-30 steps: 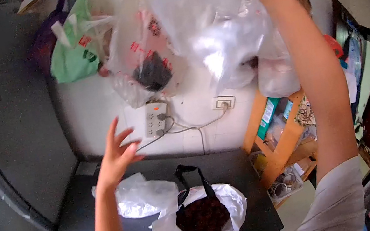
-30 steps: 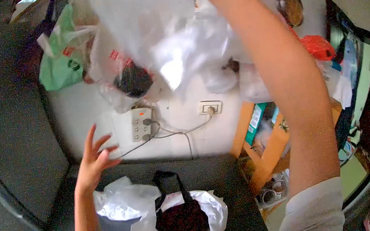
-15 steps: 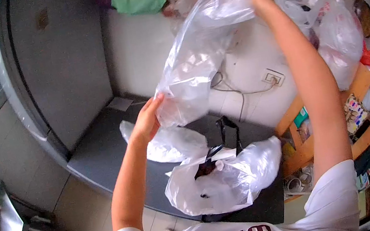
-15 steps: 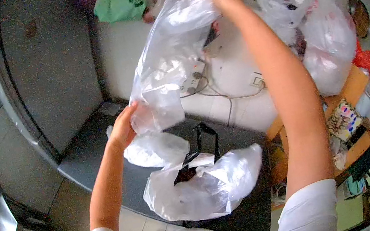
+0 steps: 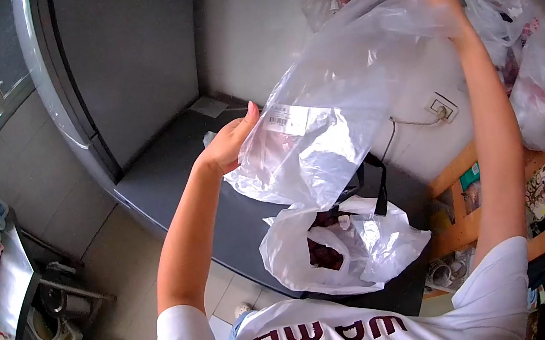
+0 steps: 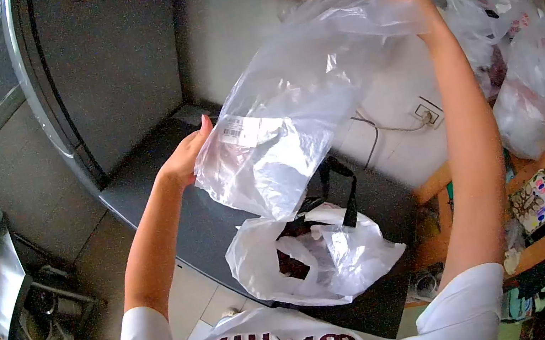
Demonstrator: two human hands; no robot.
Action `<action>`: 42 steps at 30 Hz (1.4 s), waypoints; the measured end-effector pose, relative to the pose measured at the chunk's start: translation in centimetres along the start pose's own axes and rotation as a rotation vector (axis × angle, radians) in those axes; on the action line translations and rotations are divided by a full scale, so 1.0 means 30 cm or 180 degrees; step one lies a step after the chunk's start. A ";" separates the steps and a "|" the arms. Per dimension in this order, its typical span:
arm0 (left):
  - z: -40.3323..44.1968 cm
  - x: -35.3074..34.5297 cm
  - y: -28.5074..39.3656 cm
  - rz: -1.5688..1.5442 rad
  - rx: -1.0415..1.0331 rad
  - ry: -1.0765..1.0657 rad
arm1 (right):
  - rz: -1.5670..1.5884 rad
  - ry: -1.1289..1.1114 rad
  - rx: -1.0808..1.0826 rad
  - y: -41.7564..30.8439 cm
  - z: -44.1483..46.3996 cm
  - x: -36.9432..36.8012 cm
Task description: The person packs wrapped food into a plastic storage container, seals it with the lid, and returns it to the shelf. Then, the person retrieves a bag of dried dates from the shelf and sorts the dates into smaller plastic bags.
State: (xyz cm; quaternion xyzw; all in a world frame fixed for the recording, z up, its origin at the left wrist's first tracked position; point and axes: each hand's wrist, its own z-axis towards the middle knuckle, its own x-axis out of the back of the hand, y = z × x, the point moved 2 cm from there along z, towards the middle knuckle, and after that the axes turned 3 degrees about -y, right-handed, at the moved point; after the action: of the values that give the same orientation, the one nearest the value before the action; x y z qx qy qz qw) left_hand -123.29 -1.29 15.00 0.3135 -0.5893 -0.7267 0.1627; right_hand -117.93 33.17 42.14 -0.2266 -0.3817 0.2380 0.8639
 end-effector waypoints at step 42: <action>-0.470 0.713 -0.534 0.1042 0.1750 0.2698 | -0.0467 -0.4099 0.1094 -0.095 -0.869 -0.253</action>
State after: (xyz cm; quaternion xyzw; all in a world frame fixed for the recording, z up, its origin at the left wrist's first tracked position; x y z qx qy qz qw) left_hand -128.09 -20.85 -7.55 0.5146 -0.6818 -0.3201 0.4097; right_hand -101.76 21.03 23.81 0.1280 -0.7920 0.3238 0.5015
